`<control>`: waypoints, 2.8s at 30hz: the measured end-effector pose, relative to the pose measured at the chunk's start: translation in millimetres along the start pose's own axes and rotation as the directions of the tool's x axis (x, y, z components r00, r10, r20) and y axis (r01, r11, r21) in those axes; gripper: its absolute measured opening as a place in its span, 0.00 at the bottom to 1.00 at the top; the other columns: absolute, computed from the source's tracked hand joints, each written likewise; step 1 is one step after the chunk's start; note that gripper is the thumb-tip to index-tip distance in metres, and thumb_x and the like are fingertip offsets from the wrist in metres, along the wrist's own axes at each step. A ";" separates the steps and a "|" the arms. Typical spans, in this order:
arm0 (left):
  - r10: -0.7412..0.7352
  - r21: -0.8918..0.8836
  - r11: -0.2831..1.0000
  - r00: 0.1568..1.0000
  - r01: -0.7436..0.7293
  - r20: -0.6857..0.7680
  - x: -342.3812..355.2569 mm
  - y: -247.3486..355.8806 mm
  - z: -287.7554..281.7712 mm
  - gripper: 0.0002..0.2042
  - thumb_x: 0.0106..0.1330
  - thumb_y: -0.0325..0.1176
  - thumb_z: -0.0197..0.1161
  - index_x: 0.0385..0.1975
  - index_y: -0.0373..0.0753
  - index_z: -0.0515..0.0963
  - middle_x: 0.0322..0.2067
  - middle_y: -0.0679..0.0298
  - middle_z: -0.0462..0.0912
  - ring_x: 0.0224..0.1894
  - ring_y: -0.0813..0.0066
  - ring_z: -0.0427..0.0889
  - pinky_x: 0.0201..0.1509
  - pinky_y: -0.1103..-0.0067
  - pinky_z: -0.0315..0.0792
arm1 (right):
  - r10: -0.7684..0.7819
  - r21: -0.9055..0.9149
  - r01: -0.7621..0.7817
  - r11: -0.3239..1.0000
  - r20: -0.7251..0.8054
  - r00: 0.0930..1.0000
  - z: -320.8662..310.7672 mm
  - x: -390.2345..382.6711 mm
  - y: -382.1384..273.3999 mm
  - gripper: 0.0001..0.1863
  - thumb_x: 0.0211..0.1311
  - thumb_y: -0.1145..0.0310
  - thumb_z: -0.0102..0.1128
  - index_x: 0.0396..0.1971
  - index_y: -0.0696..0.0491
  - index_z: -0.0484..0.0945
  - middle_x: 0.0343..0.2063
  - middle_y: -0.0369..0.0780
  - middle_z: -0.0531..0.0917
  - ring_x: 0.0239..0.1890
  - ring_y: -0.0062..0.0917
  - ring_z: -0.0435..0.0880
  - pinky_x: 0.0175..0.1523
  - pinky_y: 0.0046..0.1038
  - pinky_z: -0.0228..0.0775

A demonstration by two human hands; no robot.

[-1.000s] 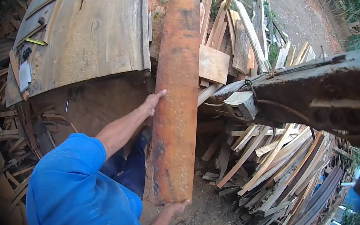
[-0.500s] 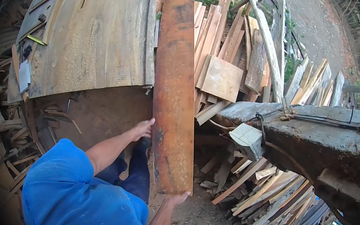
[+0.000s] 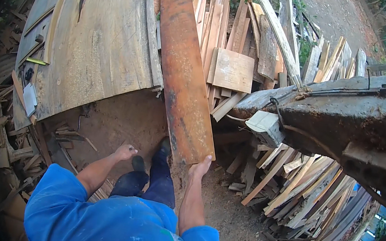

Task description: The person moves a wooden plank onto a table saw and uses the saw to cut the plank into multiple pieces. They then use a tape measure and a pencil to mark another wooden board before positioning it for a subsequent cut.

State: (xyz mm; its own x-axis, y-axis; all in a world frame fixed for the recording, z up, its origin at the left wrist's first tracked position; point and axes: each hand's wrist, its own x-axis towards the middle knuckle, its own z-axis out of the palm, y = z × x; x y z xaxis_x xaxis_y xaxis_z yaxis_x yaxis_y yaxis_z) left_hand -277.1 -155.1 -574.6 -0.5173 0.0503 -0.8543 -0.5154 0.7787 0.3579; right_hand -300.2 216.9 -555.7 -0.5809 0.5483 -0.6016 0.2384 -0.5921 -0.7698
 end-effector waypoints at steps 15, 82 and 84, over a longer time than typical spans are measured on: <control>-0.049 -0.332 0.942 0.952 -0.056 -0.301 -137.2 3.6 -10.9 0.24 0.66 0.51 0.61 0.48 0.35 0.82 0.45 0.47 0.86 0.53 0.50 0.83 0.59 0.62 0.74 | -0.207 -0.666 0.255 0.701 0.152 0.967 -8.4 13.2 -46.9 0.22 0.73 0.57 0.56 0.44 0.65 0.77 0.38 0.42 0.80 0.41 0.26 0.75 0.50 0.32 0.70; -0.816 0.084 0.541 0.498 0.837 0.294 -14.0 -324.8 -379.3 0.24 0.64 0.31 0.61 0.61 0.32 0.74 0.52 0.50 0.79 0.37 0.70 0.82 0.25 0.72 0.73 | -0.209 -0.530 0.624 -0.574 0.832 0.514 509.3 -205.5 178.7 0.36 0.74 0.44 0.44 0.73 0.51 0.61 0.74 0.49 0.59 0.76 0.44 0.55 0.78 0.47 0.42; -0.855 0.167 0.458 0.380 0.873 0.353 -1.5 -347.7 -353.6 0.24 0.65 0.31 0.61 0.63 0.33 0.74 0.54 0.55 0.81 0.46 0.73 0.83 0.34 0.71 0.79 | -0.185 -0.505 0.677 -0.535 0.852 0.489 514.2 -214.7 187.3 0.35 0.74 0.45 0.44 0.72 0.52 0.62 0.73 0.49 0.60 0.75 0.44 0.55 0.78 0.46 0.42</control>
State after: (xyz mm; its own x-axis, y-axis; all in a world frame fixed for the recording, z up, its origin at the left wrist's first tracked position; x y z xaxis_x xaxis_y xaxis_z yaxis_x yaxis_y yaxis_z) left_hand -338.7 -647.1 -564.5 0.4852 -0.4253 -0.7640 -0.5733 0.5051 -0.6452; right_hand -531.0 -315.4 -461.0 -0.9917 -0.1255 0.0295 -0.1279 0.9864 -0.1036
